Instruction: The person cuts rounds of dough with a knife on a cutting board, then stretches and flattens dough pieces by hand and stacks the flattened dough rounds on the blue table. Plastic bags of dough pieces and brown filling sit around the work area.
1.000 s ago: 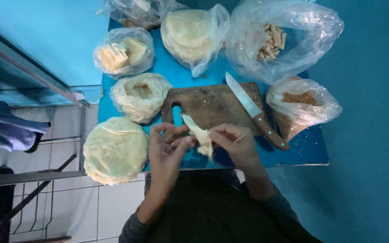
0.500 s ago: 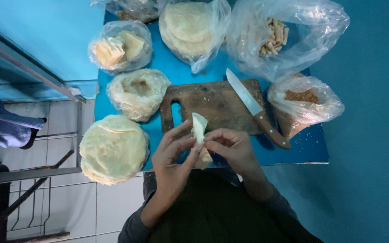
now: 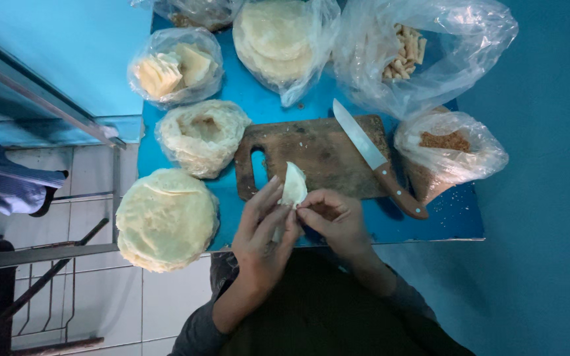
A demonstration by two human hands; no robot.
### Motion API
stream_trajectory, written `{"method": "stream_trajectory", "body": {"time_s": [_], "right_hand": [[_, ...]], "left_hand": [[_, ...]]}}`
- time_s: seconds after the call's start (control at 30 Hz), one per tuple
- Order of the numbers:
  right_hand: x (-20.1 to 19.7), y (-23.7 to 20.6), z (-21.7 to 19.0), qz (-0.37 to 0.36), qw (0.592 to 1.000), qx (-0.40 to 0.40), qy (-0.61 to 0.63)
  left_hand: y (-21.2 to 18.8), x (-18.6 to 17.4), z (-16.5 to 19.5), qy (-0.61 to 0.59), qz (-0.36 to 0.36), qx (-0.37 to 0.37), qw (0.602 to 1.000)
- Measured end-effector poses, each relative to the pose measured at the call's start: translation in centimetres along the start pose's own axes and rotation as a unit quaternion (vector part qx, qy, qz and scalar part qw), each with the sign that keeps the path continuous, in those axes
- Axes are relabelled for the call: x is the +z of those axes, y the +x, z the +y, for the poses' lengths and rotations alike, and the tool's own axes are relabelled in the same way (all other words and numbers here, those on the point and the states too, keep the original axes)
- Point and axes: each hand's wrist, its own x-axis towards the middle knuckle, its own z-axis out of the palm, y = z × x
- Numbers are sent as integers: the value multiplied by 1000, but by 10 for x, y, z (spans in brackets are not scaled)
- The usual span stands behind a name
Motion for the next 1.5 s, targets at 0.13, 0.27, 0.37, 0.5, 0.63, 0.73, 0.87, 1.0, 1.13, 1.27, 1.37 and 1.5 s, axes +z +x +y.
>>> {"method": "stream_trajectory", "body": {"time_s": [0.13,0.27,0.37,0.5,0.63,0.73,0.87,1.0,1.13,1.27,1.37,1.5], "right_hand": [[5,-2,4,5,1000,-1,1],[4,-2,6,10,999,14,44],[1,-2,6,-9,992,3,123],[-1,-1,5,28,993,57,100],[1,-1,1,37,989,65,125],[4,-3,-4,45,999,4,9],[8,-8,-12,41,974,-114,-190],[13,-9,-12,29,963,-155,-218],[15,-9,-5,45,991,-52,-112],[14,0,1,47,989,31,133],[11,4,1,-3,954,51,296],[9,9,1,-15,971,3,237]], "left_hand": [[0,5,-5,21,36,43,998],[-4,5,-10,68,31,71,995],[-8,10,-11,103,37,85,990],[-11,12,-12,118,2,101,988],[-9,12,-8,75,15,71,995],[-7,11,-4,52,20,61,997],[-4,8,0,52,8,54,997],[-3,5,1,39,45,51,997],[-6,1,-5,23,42,5,999],[-8,0,-15,-194,48,-156,967],[-7,1,-23,-296,52,-187,935],[-18,-1,-22,-72,22,-11,997]]}}
